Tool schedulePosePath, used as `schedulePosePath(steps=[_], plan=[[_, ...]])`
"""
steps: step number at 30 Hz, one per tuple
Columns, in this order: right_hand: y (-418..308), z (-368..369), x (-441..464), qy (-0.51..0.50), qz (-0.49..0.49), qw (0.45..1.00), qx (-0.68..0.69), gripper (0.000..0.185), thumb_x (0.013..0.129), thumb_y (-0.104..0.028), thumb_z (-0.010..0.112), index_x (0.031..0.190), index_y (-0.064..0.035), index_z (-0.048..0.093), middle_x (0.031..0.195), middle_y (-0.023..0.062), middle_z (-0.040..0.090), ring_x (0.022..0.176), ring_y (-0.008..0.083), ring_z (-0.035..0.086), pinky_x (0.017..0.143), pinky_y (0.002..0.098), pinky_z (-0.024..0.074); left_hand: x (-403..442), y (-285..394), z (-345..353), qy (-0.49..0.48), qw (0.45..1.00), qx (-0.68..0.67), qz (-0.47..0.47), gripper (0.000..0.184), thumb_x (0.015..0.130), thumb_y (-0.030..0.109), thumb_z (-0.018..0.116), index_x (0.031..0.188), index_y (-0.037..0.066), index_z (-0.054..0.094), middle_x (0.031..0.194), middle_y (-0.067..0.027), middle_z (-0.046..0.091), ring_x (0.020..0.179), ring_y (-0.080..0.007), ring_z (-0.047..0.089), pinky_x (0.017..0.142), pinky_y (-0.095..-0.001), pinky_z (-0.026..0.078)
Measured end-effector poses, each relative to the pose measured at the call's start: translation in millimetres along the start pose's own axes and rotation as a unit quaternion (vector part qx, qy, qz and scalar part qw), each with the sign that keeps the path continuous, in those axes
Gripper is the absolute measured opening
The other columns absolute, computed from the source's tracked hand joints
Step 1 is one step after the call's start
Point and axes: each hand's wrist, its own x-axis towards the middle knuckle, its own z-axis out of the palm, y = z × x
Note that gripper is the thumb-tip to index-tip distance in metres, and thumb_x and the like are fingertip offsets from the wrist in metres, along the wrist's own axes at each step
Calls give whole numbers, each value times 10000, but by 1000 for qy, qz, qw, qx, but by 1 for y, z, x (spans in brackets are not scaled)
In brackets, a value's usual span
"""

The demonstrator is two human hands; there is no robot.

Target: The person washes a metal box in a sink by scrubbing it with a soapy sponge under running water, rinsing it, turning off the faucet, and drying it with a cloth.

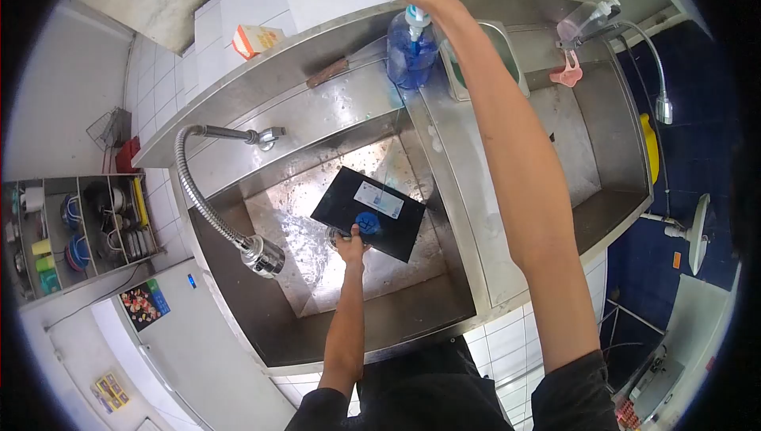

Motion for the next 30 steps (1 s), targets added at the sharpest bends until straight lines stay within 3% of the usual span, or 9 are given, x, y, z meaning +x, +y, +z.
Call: schedulePosePath(steps=[3,5,6,9,11,12,16,20,30], plan=[[4,17,-1,23,-21,995,94,237,818,-180,617,943,-32,754,1021,170,708,1015,307,641,890,378,478,4,12,1,-43,999,-6,8,589,899,299,700,1356,50,425,1010,-150,635,757,-226,676,494,-325,606],[-16,14,-29,132,25,991,-8,386,832,-234,489,1026,15,710,1061,253,685,1070,423,639,920,472,509,25,0,-1,-31,999,17,21,525,916,305,680,1336,74,466,943,-114,628,716,-201,654,476,-306,590],[-37,-2,-54,109,106,988,39,407,856,-257,484,1082,11,689,1149,257,655,1136,436,602,977,520,469,30,3,-1,-42,998,52,13,507,915,312,684,1320,81,485,946,-107,625,711,-195,650,465,-299,588],[-28,-4,-41,70,83,993,49,434,857,-267,480,1129,16,666,1207,275,624,1160,446,585,984,533,459,35,13,6,-49,995,85,19,474,890,359,705,1247,77,571,943,-139,665,729,-233,675,539,-368,592],[-45,-19,-54,84,85,991,66,435,854,-264,485,1136,15,662,1215,281,618,1165,449,580,984,536,457,65,-13,2,-2,956,259,137,375,881,374,730,1056,58,628,625,-20,566,549,-132,588,410,-300,470],[-48,-23,-60,91,94,988,80,436,851,-261,489,1144,14,658,1222,287,612,1170,452,576,985,540,454,67,-14,3,12,939,300,167,403,881,372,721,1060,21,635,614,-68,595,595,-191,621,484,-349,481],[-42,-12,-61,87,113,987,74,453,839,-267,508,1170,10,645,1213,270,628,1173,439,582,1019,530,428,31,33,11,-43,919,354,166,433,860,362,696,1106,10,636,823,-212,692,841,-410,676,795,-486,513],[-51,-30,-57,43,116,991,43,442,839,-253,506,1162,12,649,1193,273,638,1157,438,594,1007,540,431,24,35,32,-74,855,459,232,462,859,329,682,1176,1,607,960,-247,656,910,-438,650,812,-514,510],[-39,-19,-51,79,43,996,23,443,831,-244,497,1150,21,651,1189,287,634,1124,455,607,985,576,431,30,23,21,-13,897,359,259,430,847,294,718,1199,71,613,959,-180,682,877,-357,665,794,-439,510]])
